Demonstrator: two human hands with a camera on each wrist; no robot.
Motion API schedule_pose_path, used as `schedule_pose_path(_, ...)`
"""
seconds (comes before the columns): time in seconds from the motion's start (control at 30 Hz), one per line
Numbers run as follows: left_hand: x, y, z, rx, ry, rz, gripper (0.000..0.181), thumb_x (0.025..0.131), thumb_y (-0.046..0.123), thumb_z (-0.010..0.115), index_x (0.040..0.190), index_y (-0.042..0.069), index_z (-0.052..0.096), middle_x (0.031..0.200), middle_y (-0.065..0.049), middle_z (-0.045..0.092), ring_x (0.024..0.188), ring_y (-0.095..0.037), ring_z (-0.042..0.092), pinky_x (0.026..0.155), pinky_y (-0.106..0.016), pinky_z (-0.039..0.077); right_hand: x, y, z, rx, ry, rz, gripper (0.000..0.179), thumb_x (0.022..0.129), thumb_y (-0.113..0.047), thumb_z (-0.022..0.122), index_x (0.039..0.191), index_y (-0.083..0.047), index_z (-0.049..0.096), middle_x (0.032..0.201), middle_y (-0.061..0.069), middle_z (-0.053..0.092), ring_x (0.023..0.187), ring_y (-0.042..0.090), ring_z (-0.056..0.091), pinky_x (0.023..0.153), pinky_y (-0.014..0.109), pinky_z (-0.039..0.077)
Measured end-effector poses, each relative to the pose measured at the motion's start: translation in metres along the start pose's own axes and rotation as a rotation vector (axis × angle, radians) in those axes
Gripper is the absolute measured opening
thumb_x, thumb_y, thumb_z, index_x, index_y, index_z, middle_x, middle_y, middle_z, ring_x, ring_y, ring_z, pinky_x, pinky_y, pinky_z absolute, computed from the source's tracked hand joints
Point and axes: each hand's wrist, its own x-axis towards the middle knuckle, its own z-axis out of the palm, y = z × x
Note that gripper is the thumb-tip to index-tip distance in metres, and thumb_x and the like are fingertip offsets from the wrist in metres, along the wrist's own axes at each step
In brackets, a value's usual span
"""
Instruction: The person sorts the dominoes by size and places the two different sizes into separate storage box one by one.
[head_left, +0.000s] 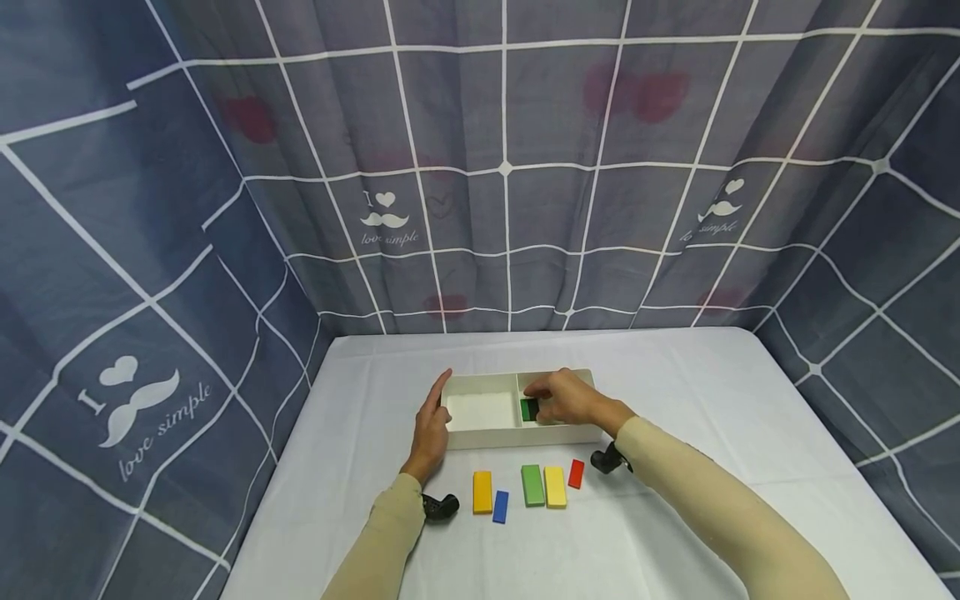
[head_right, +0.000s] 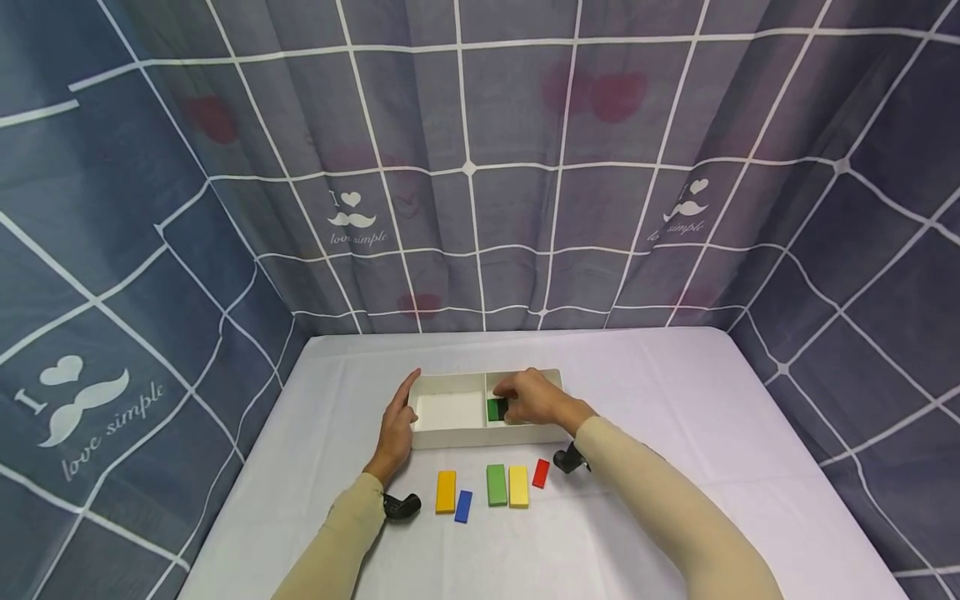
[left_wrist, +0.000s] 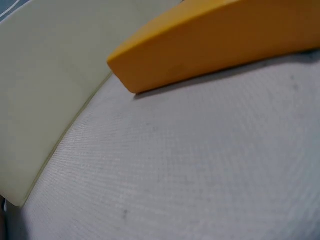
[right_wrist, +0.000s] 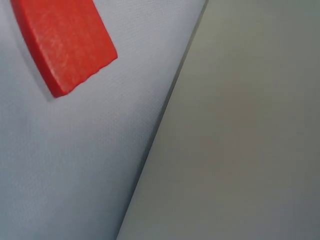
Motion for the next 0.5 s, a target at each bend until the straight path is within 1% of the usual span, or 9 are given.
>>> schedule_pose_path(0.13, 0.000, -0.001, 0.000, -0.005, -0.002, 0.001, 0.083, 0.095, -0.005, 0.034, 0.172, 0.025, 0.037, 0.178, -0.011, 0.035, 0.165, -0.037, 0.034, 0.134, -0.064, 0.025, -0.001, 0.000, -0.001, 0.002, 0.000, 0.009, 0.051, 0.085, -0.006, 0.090, 0.134, -0.001, 0.077, 0.129, 0.010, 0.080, 0.119, 0.026, 0.076, 0.103, 0.043, 0.063)
schedule_pose_path(0.3, 0.000, 0.000, 0.000, -0.010, -0.006, -0.003, 0.083, 0.095, -0.005, 0.034, 0.173, 0.025, 0.036, 0.178, -0.011, 0.036, 0.165, -0.037, 0.034, 0.134, -0.063, 0.024, -0.003, -0.001, -0.006, 0.015, 0.025, -0.007, 0.048, 0.085, -0.005, 0.089, 0.132, 0.001, 0.077, 0.126, 0.013, 0.081, 0.117, 0.030, 0.078, 0.102, 0.047, 0.064)
schedule_pose_path(0.5, -0.001, 0.001, -0.001, -0.027, -0.011, -0.005, 0.082, 0.096, -0.005, 0.033, 0.173, 0.025, 0.035, 0.178, -0.012, 0.035, 0.164, -0.037, 0.034, 0.134, -0.063, 0.024, -0.009, -0.001, -0.012, 0.012, 0.065, -0.033, 0.045, 0.088, -0.008, 0.086, 0.131, -0.002, 0.078, 0.124, 0.013, 0.082, 0.116, 0.028, 0.079, 0.100, 0.047, 0.064)
